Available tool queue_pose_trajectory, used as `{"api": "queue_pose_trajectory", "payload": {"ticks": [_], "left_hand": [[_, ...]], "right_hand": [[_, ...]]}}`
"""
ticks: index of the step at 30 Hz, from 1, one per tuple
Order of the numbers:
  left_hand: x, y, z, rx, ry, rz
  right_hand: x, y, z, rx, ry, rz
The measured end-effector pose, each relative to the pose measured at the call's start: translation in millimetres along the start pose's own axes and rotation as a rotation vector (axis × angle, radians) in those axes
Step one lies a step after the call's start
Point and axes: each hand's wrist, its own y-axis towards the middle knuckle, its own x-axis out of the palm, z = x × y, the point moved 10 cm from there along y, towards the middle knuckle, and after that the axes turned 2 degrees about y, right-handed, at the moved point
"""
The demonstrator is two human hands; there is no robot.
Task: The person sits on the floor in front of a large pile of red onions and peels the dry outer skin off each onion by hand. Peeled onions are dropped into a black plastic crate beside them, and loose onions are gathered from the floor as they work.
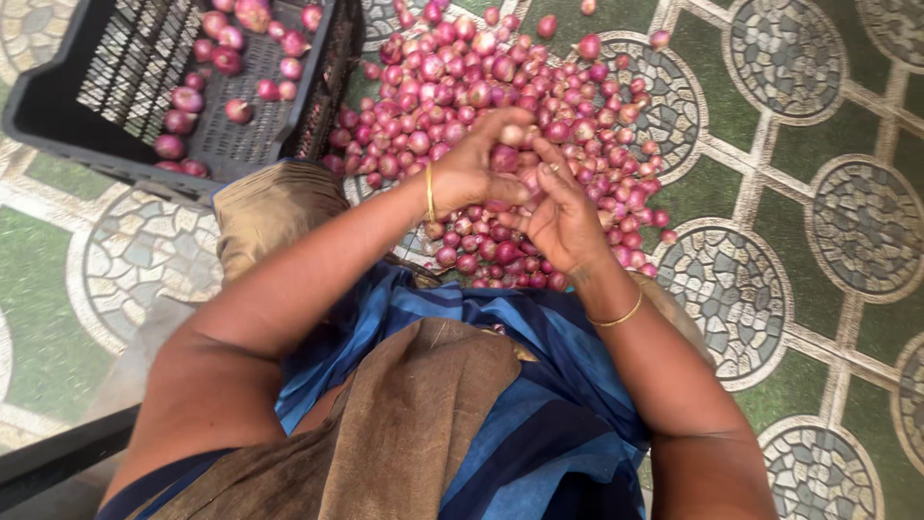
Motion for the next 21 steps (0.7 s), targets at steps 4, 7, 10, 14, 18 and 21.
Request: {"api": "queue_pose_trajectory", "payload": {"ticks": [4, 7, 10, 14, 18, 21], "left_hand": [[13.0, 0.1, -32.1, -0.082, -0.497, 0.221], [7.3, 4.4, -37.0, 0.032, -0.384, 0.399], [2.5, 10.4, -56.4, -0.019, -0.64, 0.512], [-5.8, 12.5, -61.3, -0.045, -0.646, 0.596], [-19.0, 14.0, -51.5, 0.003, -0.701, 0.584], [-21.3, 13.7, -44.4, -0.05, -0.798, 0.54]], "right_hand": [[-5.8, 1.0, -7.5, -0.094, 0.005, 0.094], [-14.6, 4.7, 1.5, -0.129, 0.061, 0.207], [-16.8, 9.5, 3.5, -0.194, 0.012, 0.226], [-15.8, 13.8, 3.7, -0.264, -0.133, 0.255], [-3.9, 14.9, 0.7, -0.246, -0.176, 0.228], [2.9, 12.0, -3.5, -0.2, -0.141, 0.205]]}}
